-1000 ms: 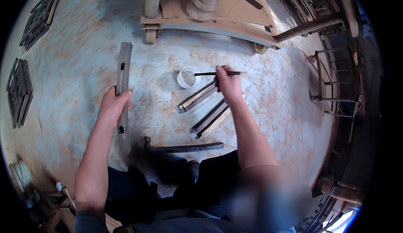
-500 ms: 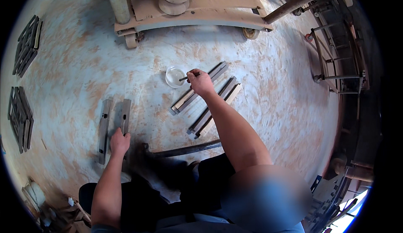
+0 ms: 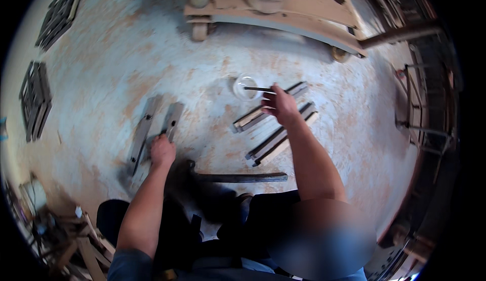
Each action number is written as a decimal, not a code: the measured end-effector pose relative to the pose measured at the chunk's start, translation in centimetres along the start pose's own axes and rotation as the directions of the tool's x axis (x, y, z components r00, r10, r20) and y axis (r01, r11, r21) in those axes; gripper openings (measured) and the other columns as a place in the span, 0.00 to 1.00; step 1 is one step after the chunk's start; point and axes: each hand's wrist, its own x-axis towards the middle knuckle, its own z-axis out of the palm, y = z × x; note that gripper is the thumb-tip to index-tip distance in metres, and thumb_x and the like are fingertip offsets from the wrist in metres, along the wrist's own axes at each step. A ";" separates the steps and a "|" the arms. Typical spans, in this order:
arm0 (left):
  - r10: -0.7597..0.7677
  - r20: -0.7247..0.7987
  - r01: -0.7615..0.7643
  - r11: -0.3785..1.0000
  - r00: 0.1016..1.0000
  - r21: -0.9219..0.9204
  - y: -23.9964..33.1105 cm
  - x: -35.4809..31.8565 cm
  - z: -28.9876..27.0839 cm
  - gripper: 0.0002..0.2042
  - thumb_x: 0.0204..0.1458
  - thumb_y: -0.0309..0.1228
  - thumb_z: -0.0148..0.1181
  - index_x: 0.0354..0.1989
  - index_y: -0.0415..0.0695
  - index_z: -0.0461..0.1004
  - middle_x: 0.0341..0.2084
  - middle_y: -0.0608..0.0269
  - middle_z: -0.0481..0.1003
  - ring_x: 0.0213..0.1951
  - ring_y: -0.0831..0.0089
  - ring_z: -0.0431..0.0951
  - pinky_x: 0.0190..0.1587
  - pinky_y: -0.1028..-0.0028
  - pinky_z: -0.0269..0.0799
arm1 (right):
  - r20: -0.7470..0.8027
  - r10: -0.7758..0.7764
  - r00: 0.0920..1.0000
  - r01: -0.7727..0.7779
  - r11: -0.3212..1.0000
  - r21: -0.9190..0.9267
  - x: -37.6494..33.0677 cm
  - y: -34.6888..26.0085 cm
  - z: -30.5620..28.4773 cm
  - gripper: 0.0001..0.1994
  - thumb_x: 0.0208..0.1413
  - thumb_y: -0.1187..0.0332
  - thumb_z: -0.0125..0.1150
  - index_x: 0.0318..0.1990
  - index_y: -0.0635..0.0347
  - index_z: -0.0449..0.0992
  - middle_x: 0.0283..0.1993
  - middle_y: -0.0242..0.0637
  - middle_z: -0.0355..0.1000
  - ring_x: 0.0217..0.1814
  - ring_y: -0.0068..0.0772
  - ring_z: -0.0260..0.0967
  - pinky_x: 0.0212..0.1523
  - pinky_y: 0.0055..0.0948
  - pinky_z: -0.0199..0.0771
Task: The person assembles a wooden frame by hammering nails into joints, measures the frame with a tape measure, and applies glue to wooden slats. The person then places the assembled frame on the floor and prepares additional slats for attachment.
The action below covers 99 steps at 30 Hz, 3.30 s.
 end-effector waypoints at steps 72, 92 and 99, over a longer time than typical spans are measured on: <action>-0.199 0.338 0.391 0.537 0.920 -0.747 -21.1 -47.1 -63.1 0.27 0.56 0.43 0.52 0.63 0.44 0.62 0.49 0.43 0.75 0.51 0.47 0.75 0.52 0.55 0.70 | 0.294 0.430 0.854 0.093 0.430 -0.898 -57.0 -23.8 29.1 0.15 0.59 0.62 0.53 0.45 0.66 0.73 0.39 0.44 0.75 0.38 0.40 0.75 0.39 0.38 0.75; -0.765 0.322 0.517 0.018 0.558 -0.856 -43.9 -36.4 -81.3 0.27 0.55 0.41 0.55 0.61 0.41 0.65 0.51 0.45 0.74 0.53 0.49 0.73 0.56 0.57 0.68 | 0.532 0.299 0.792 0.527 0.105 -0.843 -43.1 -33.6 92.5 0.13 0.59 0.61 0.53 0.27 0.59 0.69 0.20 0.35 0.66 0.13 0.28 0.62 0.12 0.30 0.65; -0.766 0.421 0.483 -0.165 0.486 -0.860 -51.9 -35.7 -80.3 0.27 0.55 0.42 0.56 0.61 0.42 0.65 0.52 0.47 0.74 0.55 0.52 0.73 0.57 0.59 0.68 | 0.544 0.522 0.658 0.665 -0.062 -0.745 -54.2 -21.2 105.3 0.15 0.59 0.60 0.58 0.37 0.67 0.74 0.27 0.42 0.73 0.14 0.29 0.66 0.13 0.29 0.68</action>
